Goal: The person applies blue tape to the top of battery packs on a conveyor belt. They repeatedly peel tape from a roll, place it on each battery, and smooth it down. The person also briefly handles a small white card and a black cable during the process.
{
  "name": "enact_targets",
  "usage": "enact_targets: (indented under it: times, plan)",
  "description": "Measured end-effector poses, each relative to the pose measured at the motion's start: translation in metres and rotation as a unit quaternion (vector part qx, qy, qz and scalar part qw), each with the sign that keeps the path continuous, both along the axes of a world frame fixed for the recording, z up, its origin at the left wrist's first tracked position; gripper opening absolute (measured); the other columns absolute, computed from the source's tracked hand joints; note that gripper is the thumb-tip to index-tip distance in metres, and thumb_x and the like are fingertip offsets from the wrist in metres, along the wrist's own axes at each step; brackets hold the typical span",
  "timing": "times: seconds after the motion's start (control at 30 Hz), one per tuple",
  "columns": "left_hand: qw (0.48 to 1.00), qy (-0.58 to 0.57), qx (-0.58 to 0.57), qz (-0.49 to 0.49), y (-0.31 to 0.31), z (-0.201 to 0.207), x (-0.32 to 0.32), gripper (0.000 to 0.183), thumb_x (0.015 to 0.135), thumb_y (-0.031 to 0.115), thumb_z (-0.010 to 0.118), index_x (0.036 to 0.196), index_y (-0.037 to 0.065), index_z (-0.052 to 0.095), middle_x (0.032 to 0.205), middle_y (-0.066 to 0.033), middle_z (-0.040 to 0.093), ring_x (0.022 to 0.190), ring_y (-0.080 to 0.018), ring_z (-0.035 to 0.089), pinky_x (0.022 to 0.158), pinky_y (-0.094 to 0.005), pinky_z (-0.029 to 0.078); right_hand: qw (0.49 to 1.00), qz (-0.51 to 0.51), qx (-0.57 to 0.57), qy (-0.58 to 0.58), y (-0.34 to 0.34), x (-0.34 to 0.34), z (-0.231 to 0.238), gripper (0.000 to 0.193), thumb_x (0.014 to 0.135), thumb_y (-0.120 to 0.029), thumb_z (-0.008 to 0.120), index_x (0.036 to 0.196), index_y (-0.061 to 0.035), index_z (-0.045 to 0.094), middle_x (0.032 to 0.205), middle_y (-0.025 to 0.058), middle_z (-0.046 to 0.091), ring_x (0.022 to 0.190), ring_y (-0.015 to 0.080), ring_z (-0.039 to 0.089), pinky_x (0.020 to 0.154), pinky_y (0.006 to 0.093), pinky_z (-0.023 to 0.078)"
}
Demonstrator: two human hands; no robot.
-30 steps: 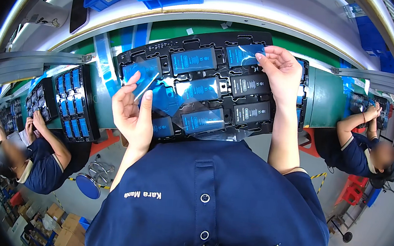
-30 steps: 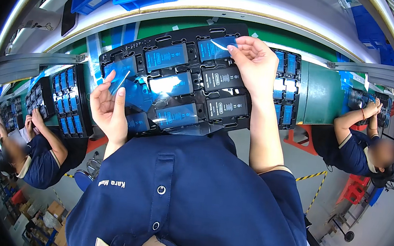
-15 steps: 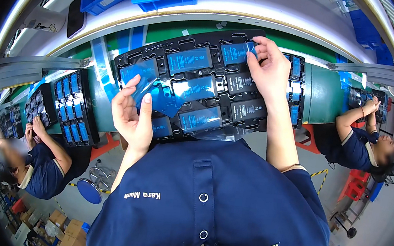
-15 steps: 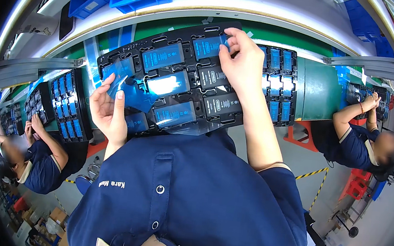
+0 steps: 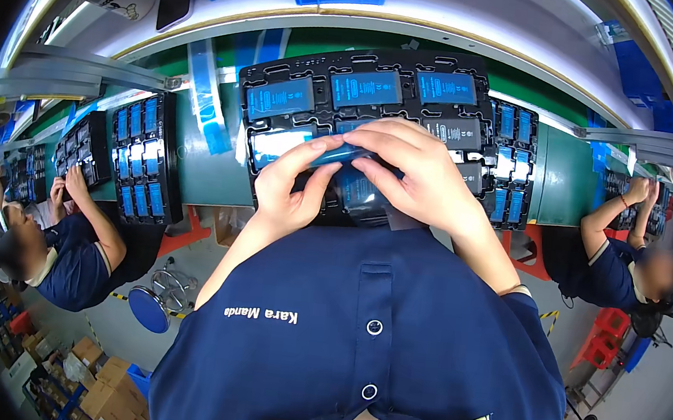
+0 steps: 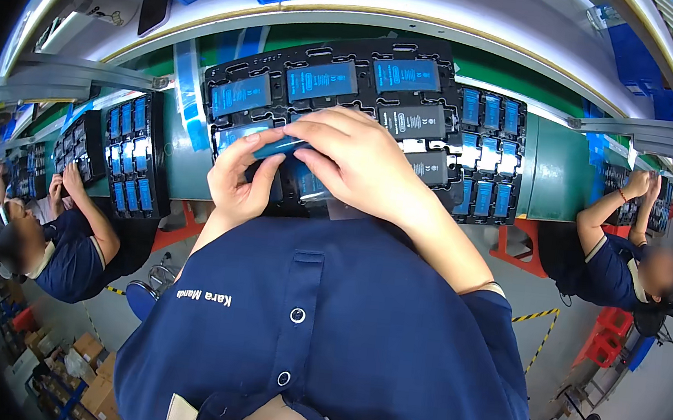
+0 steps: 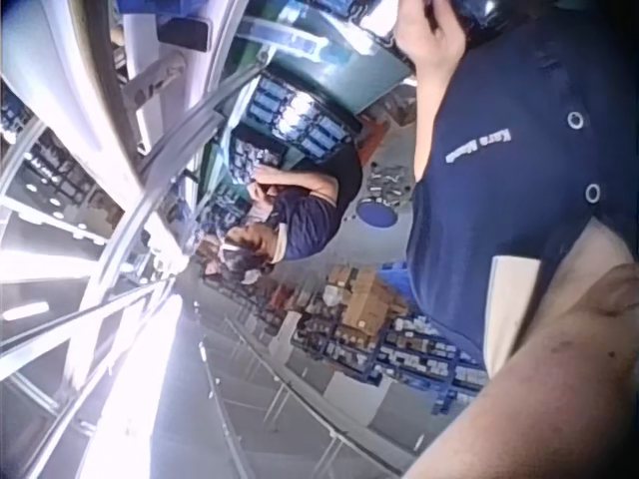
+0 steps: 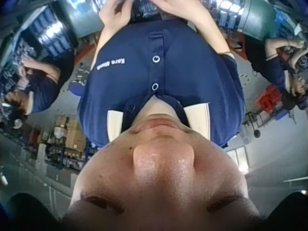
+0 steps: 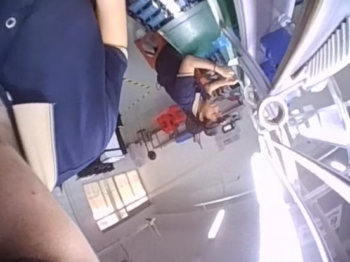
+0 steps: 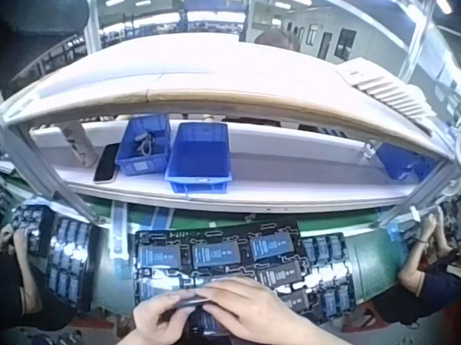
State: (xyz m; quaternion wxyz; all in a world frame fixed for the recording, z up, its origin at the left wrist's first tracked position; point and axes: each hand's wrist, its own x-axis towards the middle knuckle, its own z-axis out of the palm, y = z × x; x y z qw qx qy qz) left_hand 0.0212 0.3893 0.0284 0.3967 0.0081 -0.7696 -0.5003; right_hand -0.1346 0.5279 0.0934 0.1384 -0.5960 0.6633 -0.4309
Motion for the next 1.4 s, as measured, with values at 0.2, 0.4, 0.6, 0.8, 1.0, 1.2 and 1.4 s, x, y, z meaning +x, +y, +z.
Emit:
enact_targets:
  times: [0.2,0.4,0.6,0.8,1.0,1.2,1.4]
  plan:
    - [0.998,-0.045,0.01,-0.051,-0.003,0.006,0.006,0.05,0.089,-0.005,0.066,0.132,0.0,0.04,0.109,-0.0245,0.067,0.102,-0.0292,0.068,0.091,-0.0364,0.053,0.996,-0.051,-0.011,-0.075,0.003,0.014,-0.008,0.016,0.083,-0.008,0.072,0.098,-0.0026,0.07,0.093,0.012,0.071,0.087,0.0296,0.07,0.075,0.0369,0.055]
    - [1.0,-0.026,0.015,0.004,-0.004,0.015,0.004,0.017,0.081,-0.007,0.07,0.096,-0.002,0.064,0.098,-0.0174,0.071,0.09,-0.028,0.07,0.081,-0.0349,0.055,0.988,-0.078,-0.037,-0.128,0.002,0.025,-0.021,0.014,0.081,-0.004,0.07,0.095,-0.0011,0.071,0.096,0.013,0.072,0.091,0.0272,0.07,0.078,0.0361,0.055]
    - [0.992,0.009,-0.129,-0.001,-0.008,0.02,-0.002,0.024,0.072,0.016,0.081,0.08,0.002,0.065,0.082,-0.0101,0.066,0.067,-0.0267,0.059,0.06,-0.0359,0.046,0.999,-0.007,-0.04,0.016,0.004,0.022,0.015,0.037,0.075,-0.003,0.073,0.11,-0.0053,0.065,0.104,0.0114,0.067,0.098,0.0325,0.064,0.087,0.0414,0.051]
    - [0.988,0.01,-0.148,-0.03,-0.009,0.021,-0.001,0.036,0.066,0.03,0.085,0.073,0.004,0.062,0.076,-0.0082,0.063,0.065,-0.0259,0.058,0.058,-0.0337,0.045,0.984,-0.007,0.042,-0.176,0.018,0.019,0.028,0.019,0.08,-0.004,0.073,0.098,-0.0029,0.069,0.086,0.0102,0.07,0.08,0.0234,0.069,0.073,0.0328,0.054]
    - [0.992,-0.025,-0.124,0.017,0.002,0.025,-0.007,0.023,0.068,0.006,0.085,0.075,0.002,0.063,0.074,-0.0088,0.063,0.064,-0.0254,0.058,0.058,-0.033,0.045,0.91,-0.189,-0.089,-0.358,0.05,-0.03,0.013,0.015,0.079,0.007,0.072,0.093,0.0002,0.071,0.09,0.0077,0.071,0.081,0.0112,0.066,0.075,0.0245,0.053]
    - [0.992,-0.028,-0.028,0.118,-0.007,0.018,-0.005,0.007,0.083,-0.002,0.069,0.086,-0.001,0.063,0.088,-0.0132,0.069,0.079,-0.0259,0.063,0.074,-0.0346,0.048,0.863,-0.303,-0.095,-0.393,0.081,-0.075,-0.029,0.018,0.085,-0.001,0.073,0.102,0.0004,0.07,0.089,0.006,0.072,0.076,0.0099,0.065,0.072,0.0226,0.051]
    - [0.988,-0.06,-0.049,0.135,-0.011,0.01,0.004,0.008,0.096,0.002,0.056,0.101,-0.003,0.059,0.107,-0.0153,0.064,0.1,-0.0221,0.059,0.091,-0.0326,0.045,0.875,-0.319,-0.035,-0.363,0.079,-0.071,-0.039,0.028,0.082,-0.001,0.076,0.109,0.0007,0.068,0.087,0.0035,0.07,0.074,0.0059,0.064,0.067,0.0194,0.05]
